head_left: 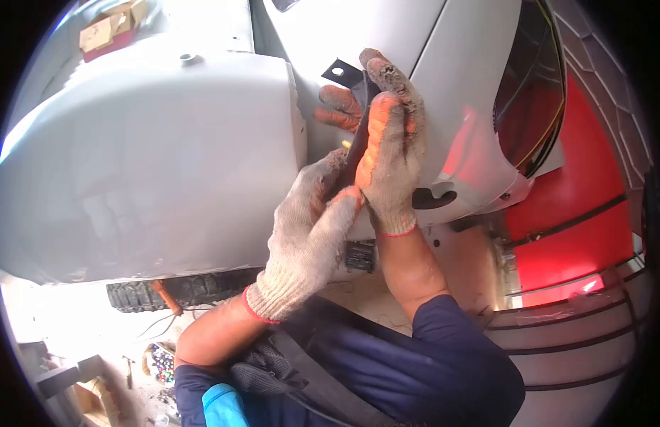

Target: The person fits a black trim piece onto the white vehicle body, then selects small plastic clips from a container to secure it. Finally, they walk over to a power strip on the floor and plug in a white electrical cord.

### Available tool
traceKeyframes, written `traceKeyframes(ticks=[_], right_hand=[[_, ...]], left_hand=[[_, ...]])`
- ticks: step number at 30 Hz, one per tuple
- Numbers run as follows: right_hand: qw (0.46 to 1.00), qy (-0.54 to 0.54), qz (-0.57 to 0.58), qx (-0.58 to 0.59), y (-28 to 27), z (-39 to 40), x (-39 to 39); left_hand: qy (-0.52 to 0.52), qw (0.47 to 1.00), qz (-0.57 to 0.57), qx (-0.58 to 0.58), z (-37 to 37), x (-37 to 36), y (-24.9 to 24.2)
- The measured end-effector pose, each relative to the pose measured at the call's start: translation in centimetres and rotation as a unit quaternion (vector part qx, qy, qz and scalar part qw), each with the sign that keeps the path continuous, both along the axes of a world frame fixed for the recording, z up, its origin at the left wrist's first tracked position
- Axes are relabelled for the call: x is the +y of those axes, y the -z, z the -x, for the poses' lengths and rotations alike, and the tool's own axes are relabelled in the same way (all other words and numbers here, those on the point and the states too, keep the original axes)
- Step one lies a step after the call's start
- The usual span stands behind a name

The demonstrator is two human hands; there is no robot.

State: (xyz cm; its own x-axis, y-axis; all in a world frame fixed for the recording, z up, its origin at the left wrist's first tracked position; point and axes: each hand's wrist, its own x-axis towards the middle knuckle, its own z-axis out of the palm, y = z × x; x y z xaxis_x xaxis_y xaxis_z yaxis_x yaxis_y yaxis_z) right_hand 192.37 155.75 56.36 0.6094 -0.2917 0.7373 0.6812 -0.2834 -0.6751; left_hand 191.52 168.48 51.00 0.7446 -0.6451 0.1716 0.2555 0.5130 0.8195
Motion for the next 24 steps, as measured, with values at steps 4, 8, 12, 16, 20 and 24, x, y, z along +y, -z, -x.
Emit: traceKeyframes(ticks=[4,8,12,16,20,24], right_hand=[[0.999,0.021,0.001,0.037,-0.8,1.0,0.4],[0.984,0.052,0.047,0.161,-2.5,2.9,-0.3],[0.972,0.132,0.087,0.173,-2.1,3.1,0.2],[0.967,0.184,0.064,0.162,-2.3,2.3,0.8],[0.97,0.187,0.063,0.142,-1.8,2.3,0.2],[0.969,0.196,0.038,0.143,-2.0,2.4,1.2]], left_hand=[[-0.088,0.983,-0.07,-0.145,0.3,0.8,1.0],[-0.131,0.937,-0.146,-0.288,-0.3,2.4,0.6],[-0.171,0.901,-0.196,-0.347,-0.1,3.0,0.9],[-0.175,0.887,-0.198,-0.378,-0.4,3.4,1.2],[-0.212,0.848,-0.213,-0.437,-1.0,3.7,0.8],[-0.186,0.837,-0.252,-0.448,-1.4,4.1,0.7]])
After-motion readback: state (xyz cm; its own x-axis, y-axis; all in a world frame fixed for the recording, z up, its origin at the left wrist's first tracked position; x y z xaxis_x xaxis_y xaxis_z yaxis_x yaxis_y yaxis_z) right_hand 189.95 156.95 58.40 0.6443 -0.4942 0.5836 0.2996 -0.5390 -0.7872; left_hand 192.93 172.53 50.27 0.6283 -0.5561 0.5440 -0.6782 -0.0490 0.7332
